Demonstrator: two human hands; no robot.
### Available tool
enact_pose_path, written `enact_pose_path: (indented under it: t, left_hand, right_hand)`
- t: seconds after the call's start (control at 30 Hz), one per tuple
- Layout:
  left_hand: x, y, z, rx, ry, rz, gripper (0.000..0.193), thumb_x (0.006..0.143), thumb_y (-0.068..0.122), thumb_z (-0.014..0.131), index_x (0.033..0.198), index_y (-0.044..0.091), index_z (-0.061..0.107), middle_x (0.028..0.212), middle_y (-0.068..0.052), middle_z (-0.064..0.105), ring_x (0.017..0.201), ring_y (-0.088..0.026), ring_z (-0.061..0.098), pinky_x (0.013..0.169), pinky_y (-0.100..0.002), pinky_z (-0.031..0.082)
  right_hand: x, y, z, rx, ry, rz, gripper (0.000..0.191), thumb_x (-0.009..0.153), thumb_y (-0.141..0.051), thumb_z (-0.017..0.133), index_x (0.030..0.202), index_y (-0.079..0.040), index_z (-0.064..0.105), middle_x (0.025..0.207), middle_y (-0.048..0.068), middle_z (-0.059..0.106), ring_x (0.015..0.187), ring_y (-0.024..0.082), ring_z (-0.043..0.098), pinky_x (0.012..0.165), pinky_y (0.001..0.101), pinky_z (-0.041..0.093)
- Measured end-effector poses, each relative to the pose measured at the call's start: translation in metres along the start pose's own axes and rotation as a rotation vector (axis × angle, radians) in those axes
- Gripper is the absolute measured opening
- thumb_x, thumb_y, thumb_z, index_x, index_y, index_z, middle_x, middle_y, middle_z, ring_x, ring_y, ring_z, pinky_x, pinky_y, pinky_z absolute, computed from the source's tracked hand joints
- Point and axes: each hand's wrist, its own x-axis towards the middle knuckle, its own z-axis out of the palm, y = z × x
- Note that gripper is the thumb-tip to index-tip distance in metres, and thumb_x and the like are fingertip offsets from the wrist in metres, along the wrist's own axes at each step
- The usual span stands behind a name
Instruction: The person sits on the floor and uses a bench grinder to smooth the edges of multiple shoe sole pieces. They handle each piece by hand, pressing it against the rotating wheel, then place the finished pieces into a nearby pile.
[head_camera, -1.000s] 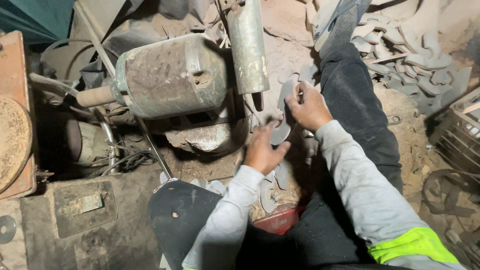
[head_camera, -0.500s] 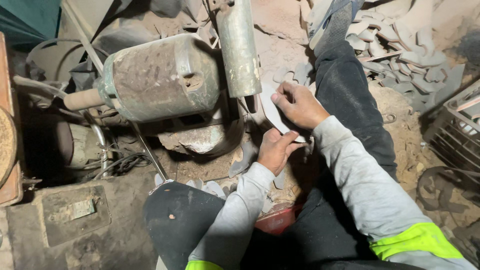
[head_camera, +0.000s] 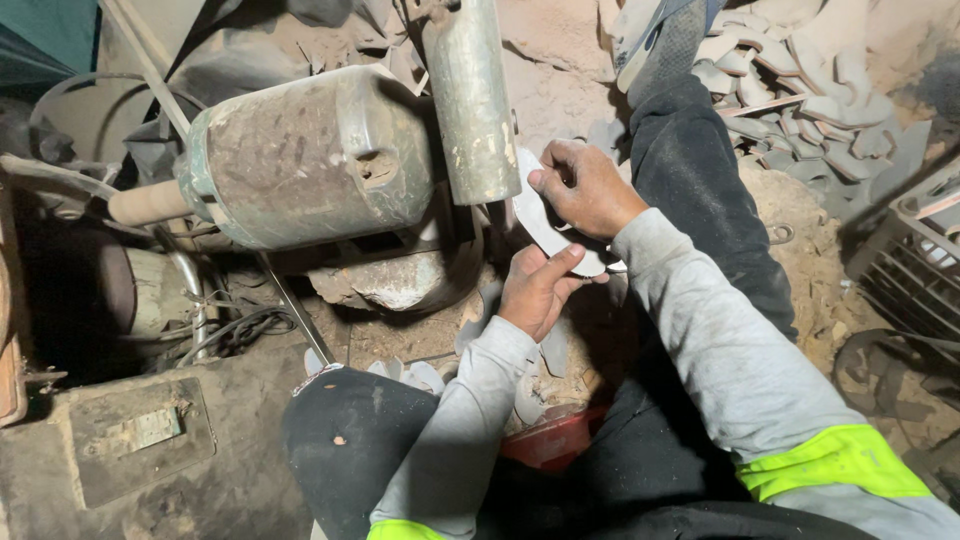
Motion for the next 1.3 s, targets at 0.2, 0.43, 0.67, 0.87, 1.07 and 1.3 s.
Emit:
enact_pose_path:
  t: [0.2, 0.43, 0.67, 0.87, 1.07, 1.3]
  left_hand:
    - [0.018, 0.010, -0.004, -0.018, -0.027, -0.003, 0.033, 0.102, 0.006, 0.060, 0.131, -0.008, 0.056, 0.120, -0.015, 0.068, 0.108, -0.026, 0.069, 0.095, -0.048, 0.059]
    - [0.022, 0.017, 0.001, -0.045, -0.005, -0.023, 0.036, 0.100, 0.007, 0.060, 0.133, -0.006, 0.053, 0.124, -0.014, 0.067, 0.111, -0.026, 0.068, 0.096, -0.050, 0.057]
    - [-0.014, -0.012, 0.009, -0.005, 0.064, -0.013, 0.027, 0.100, 0.004, 0.058, 0.124, -0.009, 0.059, 0.117, -0.017, 0.069, 0.107, -0.028, 0.070, 0.094, -0.048, 0.059]
    - [-0.062, -0.027, 0.001, 1.117, 0.444, 0.120, 0.028, 0.090, 0.004, 0.061, 0.115, 0.004, 0.071, 0.105, -0.015, 0.075, 0.097, -0.027, 0.073, 0.087, -0.036, 0.056]
    - [-0.079, -0.001, -0.013, 1.313, 0.274, 0.300, 0.026, 0.089, 0.001, 0.064, 0.114, 0.005, 0.073, 0.098, -0.015, 0.073, 0.093, -0.027, 0.070, 0.085, -0.038, 0.055]
    - [-0.087, 0.037, -0.004, 0.830, 0.148, -0.125, 0.020, 0.088, 0.006, 0.067, 0.107, 0.001, 0.068, 0.088, -0.007, 0.069, 0.077, -0.016, 0.065, 0.071, -0.032, 0.054]
  right_hand:
    - [0.017, 0.003, -0.002, -0.020, 0.008, 0.079, 0.029, 0.098, -0.026, 0.067, 0.092, 0.002, 0.064, 0.066, 0.015, 0.059, 0.061, 0.020, 0.051, 0.059, 0.0395, 0.044]
    - [0.024, -0.006, -0.007, -0.028, 0.033, 0.075, 0.029, 0.098, -0.027, 0.068, 0.092, 0.000, 0.064, 0.067, 0.010, 0.060, 0.062, 0.017, 0.052, 0.059, 0.0364, 0.046]
    - [-0.010, -0.011, -0.010, 0.001, -0.127, 0.090, 0.031, 0.096, -0.030, 0.069, 0.095, 0.001, 0.064, 0.071, 0.012, 0.059, 0.067, 0.016, 0.052, 0.061, 0.0356, 0.046]
    - [-0.048, -0.015, -0.043, 0.056, -0.532, 0.154, 0.035, 0.094, -0.034, 0.068, 0.112, -0.004, 0.071, 0.087, 0.004, 0.071, 0.079, 0.011, 0.061, 0.073, 0.0302, 0.050]
    - [-0.062, -0.033, -0.051, 0.242, -0.500, 0.165, 0.037, 0.095, -0.032, 0.066, 0.120, -0.006, 0.072, 0.091, 0.001, 0.072, 0.080, 0.009, 0.060, 0.073, 0.0283, 0.051]
    - [-0.070, -0.038, -0.056, 0.219, -0.375, 0.190, 0.030, 0.099, -0.029, 0.067, 0.107, 0.000, 0.068, 0.086, 0.001, 0.067, 0.078, 0.010, 0.058, 0.072, 0.0288, 0.050]
